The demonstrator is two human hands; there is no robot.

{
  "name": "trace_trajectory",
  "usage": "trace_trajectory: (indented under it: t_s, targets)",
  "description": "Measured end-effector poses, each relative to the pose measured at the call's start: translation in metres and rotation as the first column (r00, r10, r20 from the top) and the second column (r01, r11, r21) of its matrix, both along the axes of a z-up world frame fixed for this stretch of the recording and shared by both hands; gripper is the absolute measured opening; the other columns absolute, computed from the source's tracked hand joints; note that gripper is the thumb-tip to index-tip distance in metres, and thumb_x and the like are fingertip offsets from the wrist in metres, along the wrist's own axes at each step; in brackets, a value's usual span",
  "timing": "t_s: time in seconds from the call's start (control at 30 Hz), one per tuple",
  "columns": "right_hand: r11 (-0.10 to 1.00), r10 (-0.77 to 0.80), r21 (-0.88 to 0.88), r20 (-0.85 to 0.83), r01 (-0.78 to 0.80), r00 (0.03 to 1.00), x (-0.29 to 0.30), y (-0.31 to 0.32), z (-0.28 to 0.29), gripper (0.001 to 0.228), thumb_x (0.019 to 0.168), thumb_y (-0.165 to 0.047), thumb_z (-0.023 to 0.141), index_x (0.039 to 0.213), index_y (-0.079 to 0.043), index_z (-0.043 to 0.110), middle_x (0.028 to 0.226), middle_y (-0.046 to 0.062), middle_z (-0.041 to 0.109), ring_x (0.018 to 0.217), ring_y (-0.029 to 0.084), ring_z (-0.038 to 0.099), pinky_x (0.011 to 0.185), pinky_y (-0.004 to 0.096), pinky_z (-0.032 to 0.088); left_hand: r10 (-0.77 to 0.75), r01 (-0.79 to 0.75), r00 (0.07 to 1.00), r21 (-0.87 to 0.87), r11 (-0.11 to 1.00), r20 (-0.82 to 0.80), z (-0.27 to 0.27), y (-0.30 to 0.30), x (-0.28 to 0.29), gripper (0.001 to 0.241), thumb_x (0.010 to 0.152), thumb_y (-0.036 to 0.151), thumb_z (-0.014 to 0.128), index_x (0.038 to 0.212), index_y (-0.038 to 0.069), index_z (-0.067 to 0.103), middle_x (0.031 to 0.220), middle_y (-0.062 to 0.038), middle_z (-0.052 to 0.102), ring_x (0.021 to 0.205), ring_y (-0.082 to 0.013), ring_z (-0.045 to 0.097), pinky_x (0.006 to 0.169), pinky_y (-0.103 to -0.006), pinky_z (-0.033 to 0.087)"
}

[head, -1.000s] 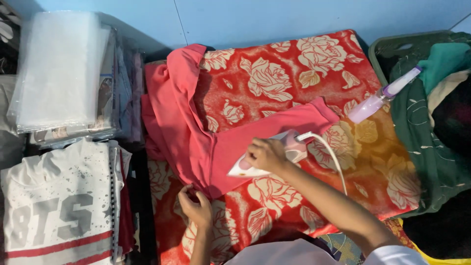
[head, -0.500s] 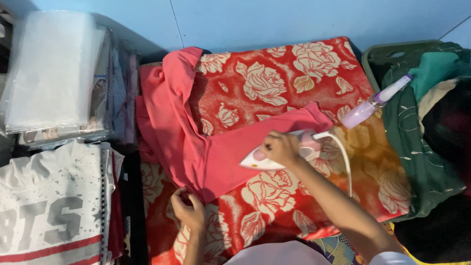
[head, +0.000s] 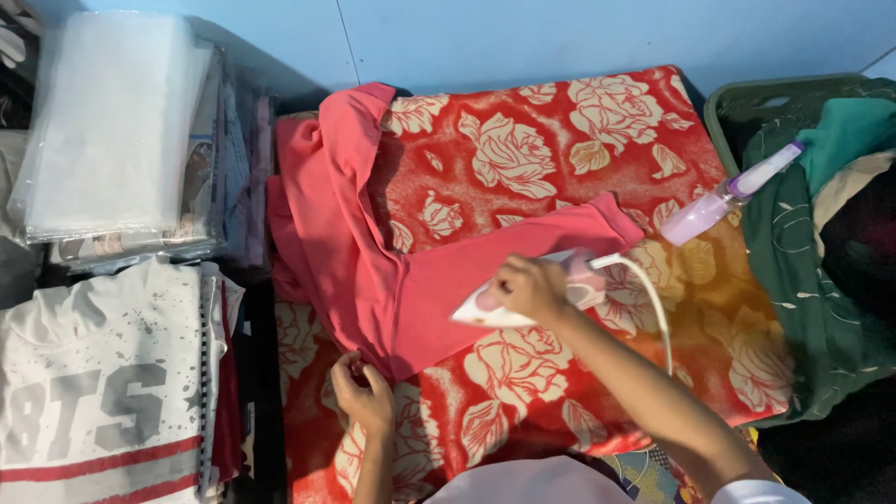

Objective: The person irons a pink long-sleeved shirt on a floral-patterned surface. They smooth the fabric with their hands, use a spray bottle to dampen the sleeves, and iron the body and sleeves of the shirt with a white iron.

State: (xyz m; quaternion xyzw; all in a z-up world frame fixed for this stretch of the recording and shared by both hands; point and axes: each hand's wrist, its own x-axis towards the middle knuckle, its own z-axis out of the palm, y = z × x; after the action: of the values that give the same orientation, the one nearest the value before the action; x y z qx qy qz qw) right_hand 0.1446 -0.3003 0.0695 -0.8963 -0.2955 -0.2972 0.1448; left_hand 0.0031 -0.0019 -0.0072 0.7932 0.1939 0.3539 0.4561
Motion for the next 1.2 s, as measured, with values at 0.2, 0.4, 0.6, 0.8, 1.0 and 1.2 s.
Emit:
trace_trajectory:
  t_s: [0.2, 0.4, 0.6, 0.8, 1.0, 1.2]
  targets:
    - [0.881, -0.468, -0.073, -0.006, 0.467, 0.884, 0.038, -0.094, -0.015, 0.027, 0.082, -0.031, 0.074, 0.059, -0.024, 0.062, 0.066, -0.003, 0.065, 0.049, 0.018, 0.057, 0.041, 0.037, 0.035, -0.023, 0.023, 1.000, 0.026, 0.999, 0.013, 0.003, 0.001, 0.000, 0.019, 0.087, -0.005, 0.051, 0.102, -0.001, 0.063, 0.095, -0.014, 0.062, 0.087, -0.0312, 0.058, 0.085, -0.0401, 0.049]
    - [0.978, -0.195, -0.080, -0.034, 0.192, 0.980, -0.014, -0.052, 0.020, 0.019, 0.079, -0.025, 0.070, 0.061, -0.024, 0.065, 0.067, -0.007, 0.061, 0.043, 0.014, 0.052, 0.039, 0.034, 0.034, -0.033, 0.033, 0.999, 0.017, 0.999, 0.001, 0.001, 0.000, 0.000, 0.020, 0.088, -0.005, 0.050, 0.102, 0.000, 0.063, 0.096, -0.014, 0.063, 0.088, -0.0313, 0.059, 0.085, -0.0399, 0.050]
    - [0.980, -0.196, -0.043, -0.036, 0.194, 0.980, 0.003, -0.034, 0.005, 0.026, 0.082, -0.021, 0.069, 0.058, -0.023, 0.062, 0.065, -0.008, 0.059, 0.044, 0.011, 0.049, 0.039, 0.031, 0.034, -0.029, 0.029, 1.000, 0.002, 1.000, -0.002, -0.004, 0.002, 0.000, 0.020, 0.087, -0.003, 0.051, 0.102, 0.000, 0.063, 0.097, -0.014, 0.063, 0.089, -0.0313, 0.060, 0.085, -0.0395, 0.050]
    - [0.957, -0.289, -0.068, -0.113, 0.282, 0.951, 0.008, 0.004, -0.003, 0.025, 0.088, -0.026, 0.069, 0.064, -0.020, 0.070, 0.065, -0.004, 0.065, 0.045, 0.010, 0.052, 0.039, 0.031, 0.036, -0.038, 0.038, 0.999, -0.020, 0.999, 0.014, -0.001, 0.001, 0.001, 0.019, 0.087, -0.005, 0.050, 0.102, -0.001, 0.063, 0.096, -0.014, 0.062, 0.089, -0.0301, 0.059, 0.084, -0.0380, 0.050]
    - [0.999, 0.029, -0.029, -0.064, -0.031, 0.998, -0.003, 0.028, 0.002, 0.014, 0.082, -0.016, 0.070, 0.067, -0.016, 0.069, 0.066, -0.003, 0.060, 0.044, 0.009, 0.049, 0.036, 0.028, 0.036, -0.033, 0.033, 0.999, -0.036, 0.999, 0.001, -0.002, 0.002, 0.001, 0.020, 0.087, -0.004, 0.051, 0.102, 0.000, 0.063, 0.097, -0.013, 0.063, 0.089, -0.0297, 0.059, 0.086, -0.0384, 0.050]
    - [0.980, -0.200, -0.027, -0.143, 0.199, 0.969, 0.002, 0.060, -0.005, 0.024, 0.088, -0.031, 0.067, 0.067, -0.019, 0.069, 0.069, -0.001, 0.064, 0.045, 0.019, 0.058, 0.038, 0.038, 0.038, -0.042, 0.043, 0.999, -0.024, 0.999, 0.021, -0.002, 0.002, 0.000, 0.020, 0.088, -0.003, 0.051, 0.103, 0.000, 0.063, 0.097, -0.013, 0.063, 0.089, -0.0298, 0.059, 0.086, -0.0385, 0.050]
